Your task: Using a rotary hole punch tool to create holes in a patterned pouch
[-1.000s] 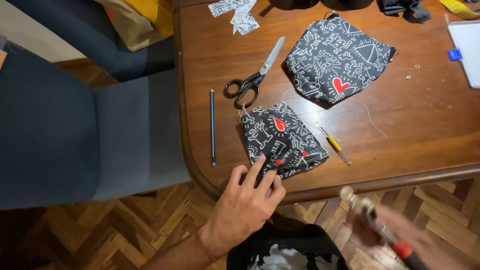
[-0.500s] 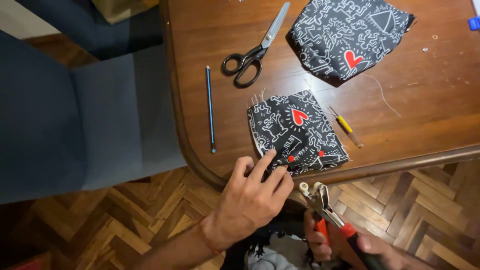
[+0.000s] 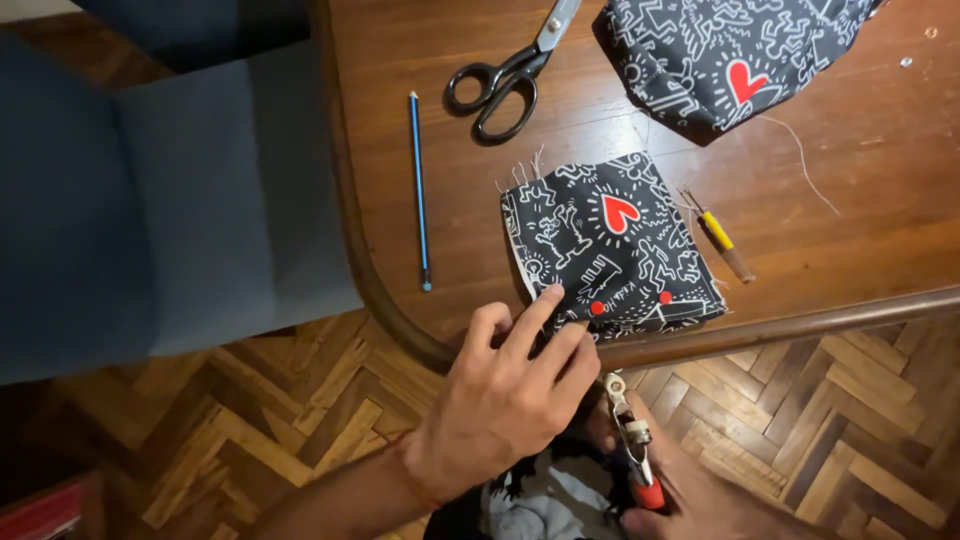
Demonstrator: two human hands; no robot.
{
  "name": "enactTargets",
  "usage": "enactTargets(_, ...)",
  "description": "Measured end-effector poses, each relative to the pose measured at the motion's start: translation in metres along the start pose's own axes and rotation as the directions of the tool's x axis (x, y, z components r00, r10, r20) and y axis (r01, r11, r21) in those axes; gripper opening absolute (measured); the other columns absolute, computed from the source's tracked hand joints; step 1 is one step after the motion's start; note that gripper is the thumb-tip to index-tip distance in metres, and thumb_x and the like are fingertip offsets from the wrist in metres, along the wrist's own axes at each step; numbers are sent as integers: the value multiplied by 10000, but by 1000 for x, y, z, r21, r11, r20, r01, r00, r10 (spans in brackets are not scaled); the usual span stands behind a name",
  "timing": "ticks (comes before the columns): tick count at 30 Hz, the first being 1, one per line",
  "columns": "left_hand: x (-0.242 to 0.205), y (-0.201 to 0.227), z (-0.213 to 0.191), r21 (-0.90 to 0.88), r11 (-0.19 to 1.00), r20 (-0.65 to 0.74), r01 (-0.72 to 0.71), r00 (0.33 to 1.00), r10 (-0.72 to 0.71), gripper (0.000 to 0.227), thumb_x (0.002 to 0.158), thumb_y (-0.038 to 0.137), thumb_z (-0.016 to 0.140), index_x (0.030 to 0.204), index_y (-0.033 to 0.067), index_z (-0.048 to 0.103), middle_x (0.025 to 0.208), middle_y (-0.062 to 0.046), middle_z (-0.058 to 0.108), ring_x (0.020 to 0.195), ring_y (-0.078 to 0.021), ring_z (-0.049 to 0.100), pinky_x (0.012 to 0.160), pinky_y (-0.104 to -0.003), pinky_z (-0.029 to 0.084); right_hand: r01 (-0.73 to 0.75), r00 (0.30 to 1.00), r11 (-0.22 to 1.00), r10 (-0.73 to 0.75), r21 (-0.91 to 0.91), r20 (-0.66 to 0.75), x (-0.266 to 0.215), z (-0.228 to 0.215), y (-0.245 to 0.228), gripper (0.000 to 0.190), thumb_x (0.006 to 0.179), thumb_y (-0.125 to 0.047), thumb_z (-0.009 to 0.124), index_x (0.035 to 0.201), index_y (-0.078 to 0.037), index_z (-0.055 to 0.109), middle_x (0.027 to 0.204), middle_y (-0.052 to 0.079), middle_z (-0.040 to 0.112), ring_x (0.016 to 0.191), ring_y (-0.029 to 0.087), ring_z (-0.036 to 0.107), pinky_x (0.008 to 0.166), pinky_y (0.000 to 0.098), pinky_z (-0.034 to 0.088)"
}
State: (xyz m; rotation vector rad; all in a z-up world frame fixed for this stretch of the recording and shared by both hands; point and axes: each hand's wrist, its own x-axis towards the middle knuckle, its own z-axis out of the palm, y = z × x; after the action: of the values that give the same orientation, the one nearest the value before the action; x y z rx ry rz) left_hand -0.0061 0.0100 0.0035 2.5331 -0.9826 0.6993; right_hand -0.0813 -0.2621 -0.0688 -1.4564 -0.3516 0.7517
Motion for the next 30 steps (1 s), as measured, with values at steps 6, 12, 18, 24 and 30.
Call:
enactTargets(6,-1,0,-3,-81,995,76,57,996,-50,263,1250,305,654,1177,77,763,1208,-74,759,1418,-381,757,871,-511,440,-19,999,992,23,-124,27,3,-4,3,514,843,-282,775,1269,-113,543,1202,39,501,1088,185,477,954,322,448)
enactTargets(12,3,2,-8,-75,994,156,73,986,-61,348,1251,412,657,1173,94,774,1207,-62,752,1427,-374,738,913,-535,446,-68,996,952,80,-299,30,-1,-8,14,890,765,-294,816,1561,-51,498,1302,44,596,1226,196,601,1099,363,560)
enactTargets(18,6,6,-8,-50,994,146,99,985,-91,355,1251,415,652,1130,104,773,1193,-33,786,1416,-350,743,895,-512,433,-42,996,940,67,-338,63,-2,-9,15,1107,775,-275,890,1678,22,323,1393,78,549,1289,240,572,1170,381,533)
enactTargets(24,6,6,-9,-53,993,172,105,981,-94,327,1241,398,662,1165,107,788,1248,-36,810,1429,-338,729,905,-525,432,-32,996,953,54,-302,66,-1,-7,9,939,761,-205,822,1597,-11,441,1277,51,540,1175,217,558,1093,363,535)
enactTargets(30,9,6,-12,-65,991,166,114,981,-102,156,1180,183,740,1213,58,827,1226,-68,821,1423,-379,749,889,-531,428,-97,993,992,102,-78,59,6,-3,-19,729,802,-147,740,1493,-50,528,1231,35,504,1135,191,498,1058,337,461)
